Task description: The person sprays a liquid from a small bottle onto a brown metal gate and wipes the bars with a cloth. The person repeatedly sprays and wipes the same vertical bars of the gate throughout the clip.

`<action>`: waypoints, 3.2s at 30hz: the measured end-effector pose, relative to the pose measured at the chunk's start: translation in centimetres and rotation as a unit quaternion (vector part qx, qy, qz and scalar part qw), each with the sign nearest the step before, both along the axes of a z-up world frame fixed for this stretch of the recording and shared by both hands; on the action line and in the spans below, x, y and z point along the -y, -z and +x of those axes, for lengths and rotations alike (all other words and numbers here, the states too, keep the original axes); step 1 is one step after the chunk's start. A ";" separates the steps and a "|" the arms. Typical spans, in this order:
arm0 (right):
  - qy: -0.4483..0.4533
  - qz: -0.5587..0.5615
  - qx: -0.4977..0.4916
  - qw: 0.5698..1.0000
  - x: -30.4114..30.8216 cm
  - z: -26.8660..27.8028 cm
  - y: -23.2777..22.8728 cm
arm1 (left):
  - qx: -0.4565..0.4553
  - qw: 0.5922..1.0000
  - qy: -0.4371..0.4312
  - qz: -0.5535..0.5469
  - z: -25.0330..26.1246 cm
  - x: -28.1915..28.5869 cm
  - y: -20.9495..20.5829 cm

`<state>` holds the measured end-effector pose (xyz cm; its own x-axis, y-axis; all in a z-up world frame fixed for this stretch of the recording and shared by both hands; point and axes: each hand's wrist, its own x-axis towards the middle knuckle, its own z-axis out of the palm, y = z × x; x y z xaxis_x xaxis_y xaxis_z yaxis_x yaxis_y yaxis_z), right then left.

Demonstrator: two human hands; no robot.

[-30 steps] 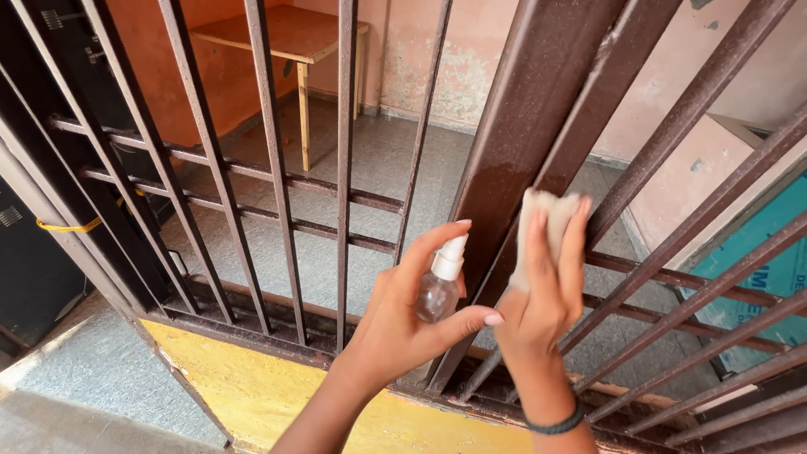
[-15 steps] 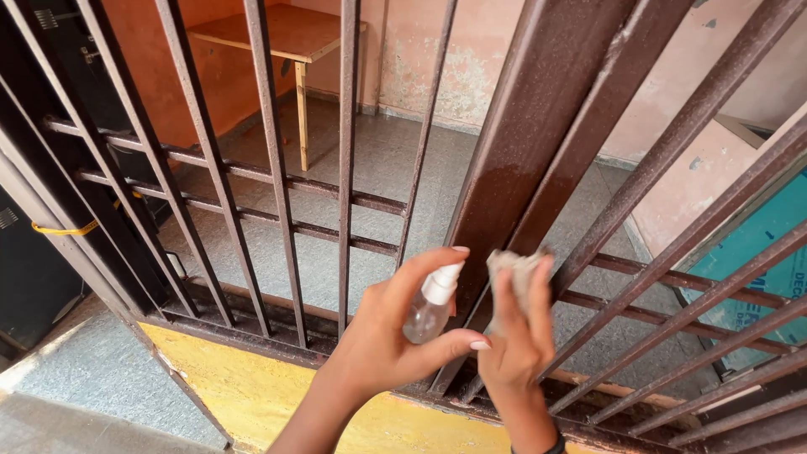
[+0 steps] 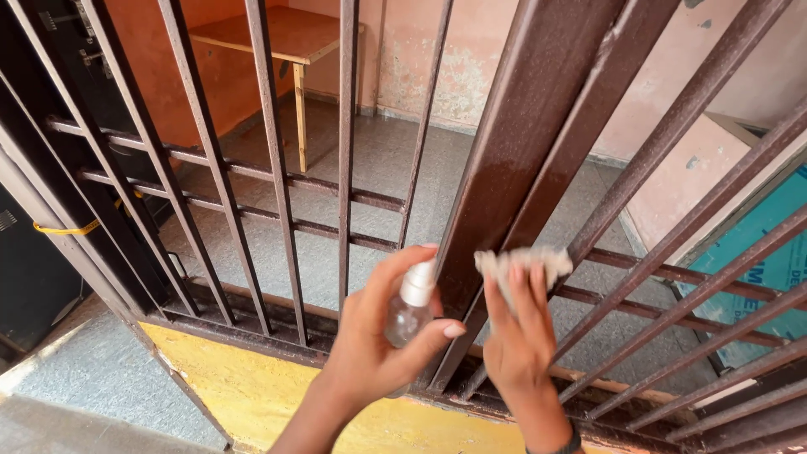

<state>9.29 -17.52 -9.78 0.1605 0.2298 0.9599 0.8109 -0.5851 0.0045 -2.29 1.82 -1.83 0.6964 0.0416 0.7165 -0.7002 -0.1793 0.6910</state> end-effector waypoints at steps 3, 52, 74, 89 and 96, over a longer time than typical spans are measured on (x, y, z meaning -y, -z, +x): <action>-0.007 -0.002 0.004 1.000 -0.4 0.6 0.4 | 0.006 1.000 0.011 0.018 -0.5 0.6 -0.2; -0.024 0.141 0.027 0.989 -4.0 0.9 4.8 | -0.003 0.999 0.011 0.035 -3.0 -1.8 -0.5; 0.037 0.147 0.091 0.984 -4.2 -0.4 -8.1 | -0.076 0.997 0.013 0.005 -2.8 -1.9 0.2; 0.120 0.111 0.059 0.985 -6.9 0.2 -8.6 | -0.039 0.999 -0.007 0.015 -3.5 -3.6 0.5; 0.071 0.079 0.088 0.991 -5.7 -0.8 -9.2 | -0.030 0.999 0.003 0.012 -3.6 -3.1 0.1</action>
